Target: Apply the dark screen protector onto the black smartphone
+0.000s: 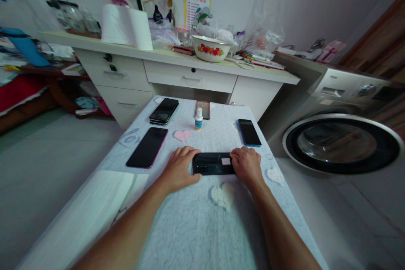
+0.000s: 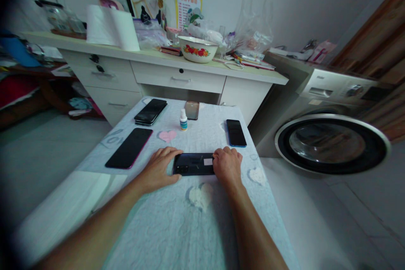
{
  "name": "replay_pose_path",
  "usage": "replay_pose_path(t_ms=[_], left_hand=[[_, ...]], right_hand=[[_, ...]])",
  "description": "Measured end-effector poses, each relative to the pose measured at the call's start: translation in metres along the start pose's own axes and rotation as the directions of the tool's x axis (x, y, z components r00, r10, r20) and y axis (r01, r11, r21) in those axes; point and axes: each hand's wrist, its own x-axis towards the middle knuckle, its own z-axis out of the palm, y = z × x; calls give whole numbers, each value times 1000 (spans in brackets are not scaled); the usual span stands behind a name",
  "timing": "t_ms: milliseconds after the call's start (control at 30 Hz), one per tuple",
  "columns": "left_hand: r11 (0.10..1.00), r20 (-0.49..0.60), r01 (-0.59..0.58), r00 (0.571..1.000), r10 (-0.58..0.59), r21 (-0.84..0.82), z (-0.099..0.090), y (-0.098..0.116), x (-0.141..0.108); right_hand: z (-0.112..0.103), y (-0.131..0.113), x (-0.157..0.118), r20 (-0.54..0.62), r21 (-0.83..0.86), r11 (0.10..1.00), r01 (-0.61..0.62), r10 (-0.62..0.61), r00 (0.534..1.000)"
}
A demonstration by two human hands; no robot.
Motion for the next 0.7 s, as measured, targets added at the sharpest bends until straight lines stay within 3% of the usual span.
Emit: replay_pose_path(t_ms=[700], left_hand=[[1000, 6, 9, 1000, -9, 1, -1, 2, 0]], right_hand=[[-1, -2, -1, 9, 0, 1000, 3, -3, 1000]])
